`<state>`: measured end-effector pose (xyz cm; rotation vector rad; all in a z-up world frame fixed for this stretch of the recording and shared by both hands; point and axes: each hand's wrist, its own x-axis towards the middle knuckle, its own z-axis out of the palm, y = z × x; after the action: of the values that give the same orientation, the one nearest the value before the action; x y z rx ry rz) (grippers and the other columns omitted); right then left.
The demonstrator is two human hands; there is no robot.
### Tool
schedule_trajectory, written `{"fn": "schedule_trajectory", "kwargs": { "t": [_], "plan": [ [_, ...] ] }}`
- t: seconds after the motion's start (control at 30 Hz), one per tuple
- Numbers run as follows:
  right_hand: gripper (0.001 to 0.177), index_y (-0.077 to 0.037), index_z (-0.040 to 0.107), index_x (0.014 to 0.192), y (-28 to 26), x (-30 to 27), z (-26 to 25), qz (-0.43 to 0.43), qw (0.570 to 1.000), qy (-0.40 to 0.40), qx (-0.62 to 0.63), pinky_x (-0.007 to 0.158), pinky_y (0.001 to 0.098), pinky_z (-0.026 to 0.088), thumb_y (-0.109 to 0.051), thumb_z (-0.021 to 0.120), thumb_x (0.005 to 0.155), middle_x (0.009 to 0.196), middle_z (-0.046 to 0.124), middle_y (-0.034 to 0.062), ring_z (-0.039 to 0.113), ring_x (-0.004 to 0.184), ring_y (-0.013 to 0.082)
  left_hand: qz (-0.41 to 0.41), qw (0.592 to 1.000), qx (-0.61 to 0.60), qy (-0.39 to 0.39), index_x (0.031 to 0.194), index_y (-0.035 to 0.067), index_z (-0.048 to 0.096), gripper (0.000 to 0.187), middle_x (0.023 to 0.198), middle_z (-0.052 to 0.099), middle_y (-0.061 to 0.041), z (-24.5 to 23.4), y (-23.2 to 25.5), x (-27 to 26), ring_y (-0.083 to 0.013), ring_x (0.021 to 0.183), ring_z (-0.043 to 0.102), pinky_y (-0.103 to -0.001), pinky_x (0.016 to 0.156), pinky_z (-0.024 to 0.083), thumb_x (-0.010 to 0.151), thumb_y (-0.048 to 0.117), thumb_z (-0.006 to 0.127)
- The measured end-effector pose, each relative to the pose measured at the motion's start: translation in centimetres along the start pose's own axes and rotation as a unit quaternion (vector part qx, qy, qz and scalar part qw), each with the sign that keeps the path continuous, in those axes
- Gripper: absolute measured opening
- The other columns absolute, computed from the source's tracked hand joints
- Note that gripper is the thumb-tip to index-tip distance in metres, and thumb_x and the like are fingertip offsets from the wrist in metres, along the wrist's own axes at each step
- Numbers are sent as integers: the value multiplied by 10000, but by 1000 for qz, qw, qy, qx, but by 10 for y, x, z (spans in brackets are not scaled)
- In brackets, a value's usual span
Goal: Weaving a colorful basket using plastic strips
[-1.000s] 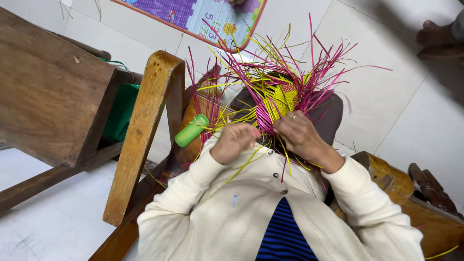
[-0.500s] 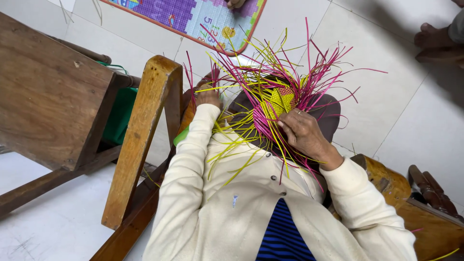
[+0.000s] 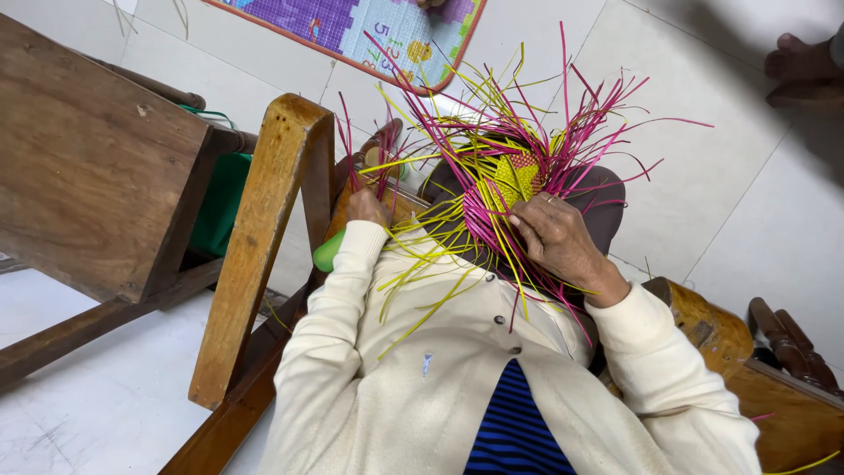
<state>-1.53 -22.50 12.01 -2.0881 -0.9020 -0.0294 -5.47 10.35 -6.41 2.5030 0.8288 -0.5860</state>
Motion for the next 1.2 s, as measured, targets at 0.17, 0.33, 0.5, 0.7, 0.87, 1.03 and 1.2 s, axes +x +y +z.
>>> {"fn": "schedule_trajectory", "kwargs": {
  "t": [0.17, 0.33, 0.5, 0.7, 0.87, 1.03, 1.2],
  "plan": [
    [78, -21, 655, 940, -1, 0, 2, 2, 1000, -4, 0, 601, 447, 511, -67, 594, 926, 676, 574, 162, 614, 662, 371, -38, 999, -28, -24, 1000, -54, 681, 277, 983, 668, -303, -22, 3, -17, -447, 969, 654, -485, 830, 555, 788, 122, 714],
    [72, -11, 653, 939, 2, -3, 5, 3, 1000, -12, -5, 606, 452, 514, -51, 596, 923, 686, 584, 171, 626, 683, 382, -64, 997, -51, 3, 1017, 15, 698, 403, 967, 688, -238, -36, 13, -23, -388, 953, 675, -446, 805, 582, 721, 261, 814],
    [166, -14, 643, 986, 3, -5, 6, 38, 998, -48, 21, 628, 458, 519, 61, 591, 847, 726, 588, 159, 624, 715, 393, 37, 999, 14, 15, 1075, 18, 652, 416, 989, 661, -224, -78, 27, -57, -410, 968, 654, -519, 816, 546, 804, 326, 724],
    [192, -39, 645, 974, 3, -10, 9, 44, 996, -78, -30, 659, 469, 522, 59, 613, 812, 720, 583, 148, 626, 730, 382, 146, 977, 63, 139, 885, 31, 632, 133, 818, 627, -166, -72, -4, -64, -371, 823, 648, -462, 695, 560, 815, 143, 631],
    [242, -64, 655, 1001, 12, -15, 14, 53, 994, -88, -42, 676, 440, 527, 53, 626, 792, 733, 588, 120, 634, 752, 350, 37, 974, 199, -98, 1265, 87, 477, 634, 1223, 530, -208, -42, -38, -60, -435, 1154, 490, -560, 827, 501, 694, 116, 750],
    [223, -57, 647, 984, 8, -15, 14, 56, 993, -94, -38, 668, 438, 526, 62, 617, 797, 723, 580, 123, 630, 744, 353, 17, 978, 174, -113, 1327, 85, 394, 678, 1278, 503, -220, -16, -66, -56, -435, 1232, 430, -564, 902, 473, 751, 145, 747],
    [208, -76, 656, 988, 10, -16, 16, 58, 992, -95, -54, 676, 421, 525, 31, 625, 812, 728, 584, 117, 631, 752, 338, -16, 983, 67, -171, 1282, 90, 406, 566, 1180, 606, -229, -40, -49, -74, -429, 1173, 550, -497, 966, 477, 772, 154, 643]
  ]
}}
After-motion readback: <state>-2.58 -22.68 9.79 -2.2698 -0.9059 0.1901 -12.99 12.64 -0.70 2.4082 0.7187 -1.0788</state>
